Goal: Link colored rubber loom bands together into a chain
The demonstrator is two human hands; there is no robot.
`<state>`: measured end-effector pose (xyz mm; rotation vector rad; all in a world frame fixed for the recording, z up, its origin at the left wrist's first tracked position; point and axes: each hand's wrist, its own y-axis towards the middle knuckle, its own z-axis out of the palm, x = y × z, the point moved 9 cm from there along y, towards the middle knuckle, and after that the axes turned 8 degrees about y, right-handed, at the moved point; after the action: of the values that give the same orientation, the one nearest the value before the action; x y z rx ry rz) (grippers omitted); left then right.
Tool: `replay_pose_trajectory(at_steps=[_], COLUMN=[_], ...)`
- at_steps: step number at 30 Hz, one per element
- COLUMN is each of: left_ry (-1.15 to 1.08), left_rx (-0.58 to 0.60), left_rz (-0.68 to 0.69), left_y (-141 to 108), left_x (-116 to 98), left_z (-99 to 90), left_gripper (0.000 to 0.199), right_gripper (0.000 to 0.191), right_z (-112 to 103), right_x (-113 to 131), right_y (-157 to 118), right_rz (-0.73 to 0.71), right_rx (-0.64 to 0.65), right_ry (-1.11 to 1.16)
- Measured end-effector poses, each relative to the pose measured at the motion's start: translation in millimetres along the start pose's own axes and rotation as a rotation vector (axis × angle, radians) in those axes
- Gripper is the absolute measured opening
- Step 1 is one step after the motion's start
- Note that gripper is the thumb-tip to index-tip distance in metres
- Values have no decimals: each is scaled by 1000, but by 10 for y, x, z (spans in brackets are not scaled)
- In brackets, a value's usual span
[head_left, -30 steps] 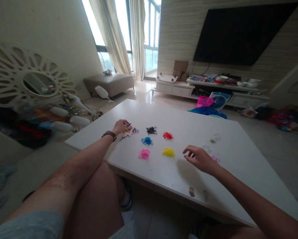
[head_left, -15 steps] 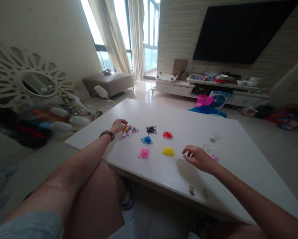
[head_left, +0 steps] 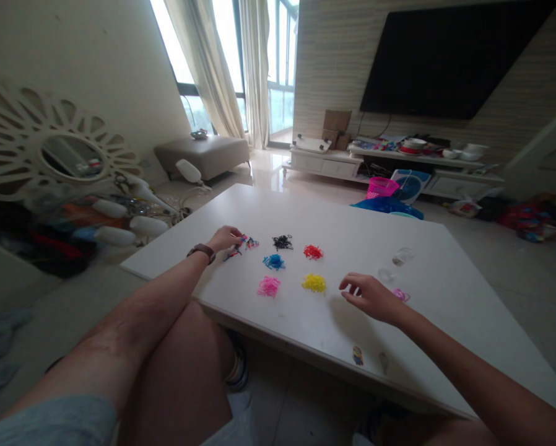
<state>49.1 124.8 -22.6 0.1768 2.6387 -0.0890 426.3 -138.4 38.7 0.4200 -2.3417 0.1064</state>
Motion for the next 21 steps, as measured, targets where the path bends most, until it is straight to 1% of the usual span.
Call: replay_pose_trajectory(at_steps=[1,3,6,8,12,14,16,18,21], left_ry=[21,69,111,113,133,181,228,241,231], left_rx=[24,35,19,17,-5,-48,-65,-27,29], left_rz=[13,33,51,52,74,138,219,249,211], left_y=[-6,-10,0,14,49,61,61,62,63], left_x=[-25,-68,-114,-127,-151,-209,-281,-309,-289], left_z=[40,83,91,87,82,84,125,204,271], left_gripper=[30,28,17,14,20,23,28,31,21], right_gripper=[9,9,10,10,10,10,10,10,10], right_z=[6,16,22,22,23,33,47,57,63], right_x=[-1,1,2,2,-4,-17,-32,-41,-41], right_y=[1,2,2,0,-5,-5,-5,-5,-6], right_rz=[0,-2,-1,2,7,11,18,23,26], right_rx=[4,10,16,19,24,31,42,48,54], right_ry=[1,2,3,2,-4,-5,-4,-6,-9])
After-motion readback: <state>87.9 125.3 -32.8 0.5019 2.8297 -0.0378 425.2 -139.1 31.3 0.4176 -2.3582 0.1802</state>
